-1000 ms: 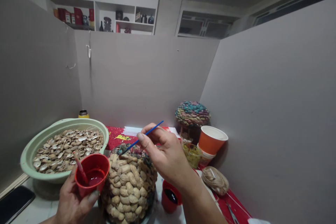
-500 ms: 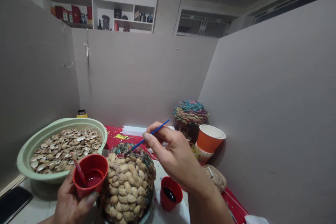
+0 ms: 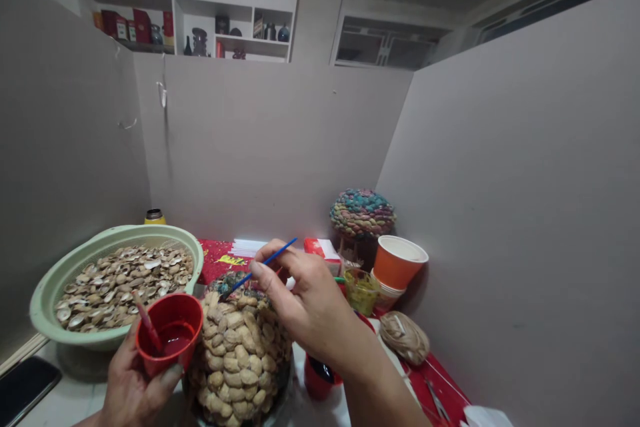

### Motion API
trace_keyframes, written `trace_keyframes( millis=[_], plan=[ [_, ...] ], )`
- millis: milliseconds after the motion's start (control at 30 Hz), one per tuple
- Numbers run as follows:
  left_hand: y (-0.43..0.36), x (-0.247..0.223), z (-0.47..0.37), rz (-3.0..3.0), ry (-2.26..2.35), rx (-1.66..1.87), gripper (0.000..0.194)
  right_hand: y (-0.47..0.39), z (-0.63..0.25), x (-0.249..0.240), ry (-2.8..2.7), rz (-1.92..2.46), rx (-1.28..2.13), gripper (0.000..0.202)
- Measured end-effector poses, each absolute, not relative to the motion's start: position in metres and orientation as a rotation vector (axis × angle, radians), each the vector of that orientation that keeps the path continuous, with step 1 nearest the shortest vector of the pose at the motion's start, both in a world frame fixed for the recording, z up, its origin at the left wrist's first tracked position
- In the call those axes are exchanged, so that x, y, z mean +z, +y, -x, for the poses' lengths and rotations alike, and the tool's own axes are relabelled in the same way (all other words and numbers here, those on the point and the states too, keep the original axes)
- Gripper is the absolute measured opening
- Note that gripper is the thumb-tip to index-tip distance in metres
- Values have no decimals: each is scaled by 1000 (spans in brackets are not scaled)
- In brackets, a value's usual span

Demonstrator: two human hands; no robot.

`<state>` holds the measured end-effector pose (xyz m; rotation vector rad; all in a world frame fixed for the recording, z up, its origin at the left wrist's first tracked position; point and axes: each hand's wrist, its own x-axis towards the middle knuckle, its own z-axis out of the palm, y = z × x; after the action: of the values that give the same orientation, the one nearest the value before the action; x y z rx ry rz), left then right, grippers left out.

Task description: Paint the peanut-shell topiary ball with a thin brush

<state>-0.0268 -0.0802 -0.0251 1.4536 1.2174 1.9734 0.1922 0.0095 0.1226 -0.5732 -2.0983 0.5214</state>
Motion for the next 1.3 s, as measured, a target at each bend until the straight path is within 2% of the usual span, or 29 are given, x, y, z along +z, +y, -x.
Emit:
trace_keyframes(
  millis=[600, 933, 1300],
  plan=[
    [-81, -27, 26, -1397, 1336, 2018, 61, 22, -217, 121, -2025, 619, 668, 29],
    [-81, -33, 29, -1445, 1345, 2009, 66, 21, -215, 123, -2094, 572, 613, 21],
    [-80, -43, 34, -1526, 1355, 1946, 69, 20, -228, 129, -2017, 526, 738, 13]
  ],
)
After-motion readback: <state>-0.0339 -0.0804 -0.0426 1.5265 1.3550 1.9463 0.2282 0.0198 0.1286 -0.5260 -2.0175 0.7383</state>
